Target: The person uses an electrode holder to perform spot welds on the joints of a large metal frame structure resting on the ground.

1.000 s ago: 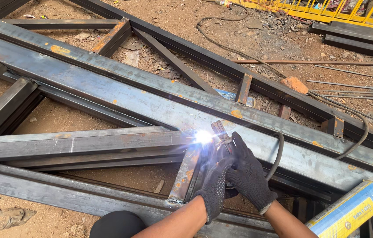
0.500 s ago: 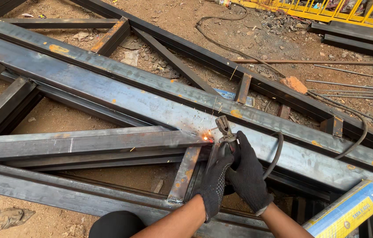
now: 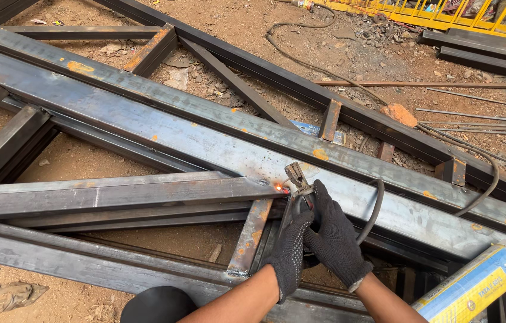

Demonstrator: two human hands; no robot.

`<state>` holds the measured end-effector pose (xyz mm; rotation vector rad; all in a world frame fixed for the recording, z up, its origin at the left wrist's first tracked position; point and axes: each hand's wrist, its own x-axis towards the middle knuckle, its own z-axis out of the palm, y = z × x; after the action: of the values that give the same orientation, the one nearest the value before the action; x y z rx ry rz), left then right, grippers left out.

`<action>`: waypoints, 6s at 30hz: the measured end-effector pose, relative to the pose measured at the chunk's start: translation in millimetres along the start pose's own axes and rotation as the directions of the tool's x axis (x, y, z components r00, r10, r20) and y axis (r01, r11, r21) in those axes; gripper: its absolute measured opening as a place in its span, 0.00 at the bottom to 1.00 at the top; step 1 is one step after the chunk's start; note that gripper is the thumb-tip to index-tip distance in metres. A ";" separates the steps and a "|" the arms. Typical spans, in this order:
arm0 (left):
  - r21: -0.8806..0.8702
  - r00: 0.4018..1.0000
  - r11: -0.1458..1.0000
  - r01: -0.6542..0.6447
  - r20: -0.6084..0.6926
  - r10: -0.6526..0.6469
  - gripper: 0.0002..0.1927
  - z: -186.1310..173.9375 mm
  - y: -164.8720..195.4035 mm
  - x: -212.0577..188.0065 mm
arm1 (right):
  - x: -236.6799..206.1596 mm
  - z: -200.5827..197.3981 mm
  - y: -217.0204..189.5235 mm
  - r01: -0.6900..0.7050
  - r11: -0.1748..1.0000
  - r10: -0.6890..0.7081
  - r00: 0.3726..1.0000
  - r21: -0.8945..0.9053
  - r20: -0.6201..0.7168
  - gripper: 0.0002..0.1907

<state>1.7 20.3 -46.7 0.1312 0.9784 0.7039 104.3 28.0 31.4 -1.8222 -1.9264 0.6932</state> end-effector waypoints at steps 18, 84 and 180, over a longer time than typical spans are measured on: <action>-0.051 1.000 0.998 0.021 0.022 -0.020 0.24 7.0 8.1 -7.2 | 3.1 0.1 -1.8 0.036 0.999 -0.036 0.999 -0.007 -0.018 0.55; 0.269 0.829 0.864 -0.427 0.498 0.254 0.18 27.3 -1.0 -47.3 | 9.3 -94.1 -7.5 -0.064 0.916 0.207 0.921 -0.397 0.331 0.51; -0.098 0.905 0.988 -0.116 0.401 0.146 0.28 1.0 7.9 -23.4 | 24.5 -78.4 -42.5 -0.013 0.948 0.117 0.944 -0.318 0.308 0.46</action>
<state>-9.6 12.6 -26.2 0.2715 0.5453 0.7957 115.3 57.7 118.3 -2.0758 -2.3072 0.7866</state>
